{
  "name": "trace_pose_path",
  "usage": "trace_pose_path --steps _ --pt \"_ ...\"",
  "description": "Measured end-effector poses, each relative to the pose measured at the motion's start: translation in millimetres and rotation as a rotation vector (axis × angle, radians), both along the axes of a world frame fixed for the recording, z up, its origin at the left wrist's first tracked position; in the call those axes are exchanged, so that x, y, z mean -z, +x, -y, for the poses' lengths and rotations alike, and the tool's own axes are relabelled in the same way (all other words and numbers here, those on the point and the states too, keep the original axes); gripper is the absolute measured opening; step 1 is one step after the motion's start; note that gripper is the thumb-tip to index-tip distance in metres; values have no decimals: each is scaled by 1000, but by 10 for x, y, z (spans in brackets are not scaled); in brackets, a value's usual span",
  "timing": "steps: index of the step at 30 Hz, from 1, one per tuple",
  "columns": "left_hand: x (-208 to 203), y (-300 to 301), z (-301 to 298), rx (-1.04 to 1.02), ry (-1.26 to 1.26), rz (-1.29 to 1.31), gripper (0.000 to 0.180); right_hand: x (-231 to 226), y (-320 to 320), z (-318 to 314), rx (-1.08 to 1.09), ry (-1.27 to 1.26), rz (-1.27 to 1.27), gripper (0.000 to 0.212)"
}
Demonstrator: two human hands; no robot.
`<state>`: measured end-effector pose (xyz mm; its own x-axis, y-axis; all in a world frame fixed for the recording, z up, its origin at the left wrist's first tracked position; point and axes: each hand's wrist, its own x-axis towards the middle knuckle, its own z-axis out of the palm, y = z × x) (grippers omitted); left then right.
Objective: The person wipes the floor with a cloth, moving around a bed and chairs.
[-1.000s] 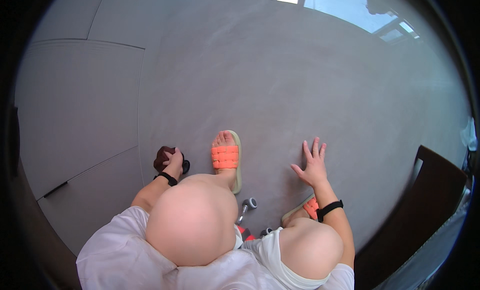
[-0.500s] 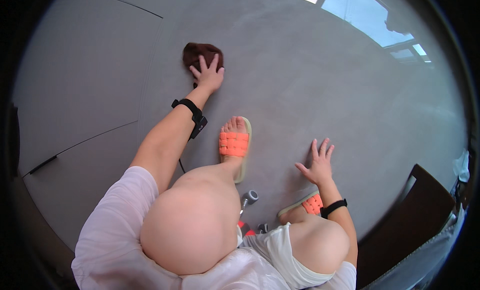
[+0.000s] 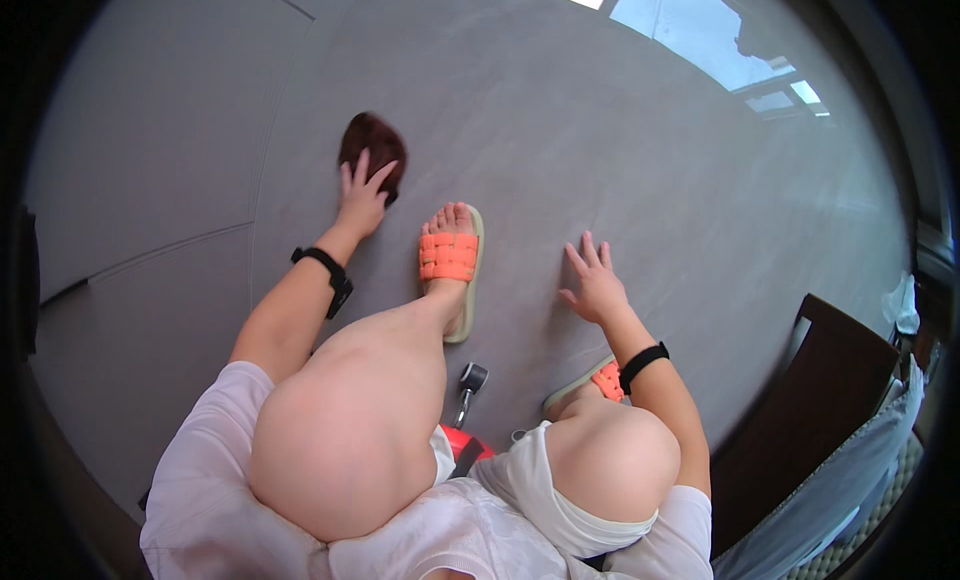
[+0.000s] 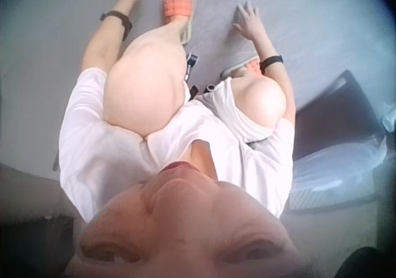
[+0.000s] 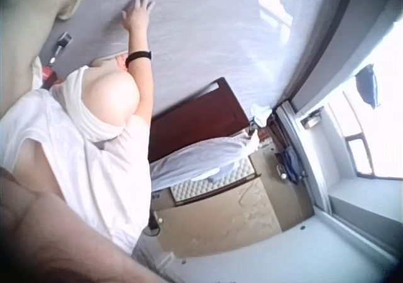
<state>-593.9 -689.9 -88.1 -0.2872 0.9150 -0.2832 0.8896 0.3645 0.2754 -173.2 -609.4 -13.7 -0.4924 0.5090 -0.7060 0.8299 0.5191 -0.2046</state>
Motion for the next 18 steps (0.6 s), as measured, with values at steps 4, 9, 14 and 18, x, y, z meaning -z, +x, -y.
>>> trace_pose_path --steps 4,9,14,18 --pt "13 -227 1046 -337 -115 25 61 -99 101 150 39 19 1 84" --pt "-23 -130 1499 -636 -300 0 69 -90 22 158 73 21 21 80" --pt "-180 -149 1503 -605 -373 64 70 -180 180 405 189 -97 -48 69" --pt "-272 71 1766 -581 -417 106 72 -231 468 689 271 -60 -133 63"
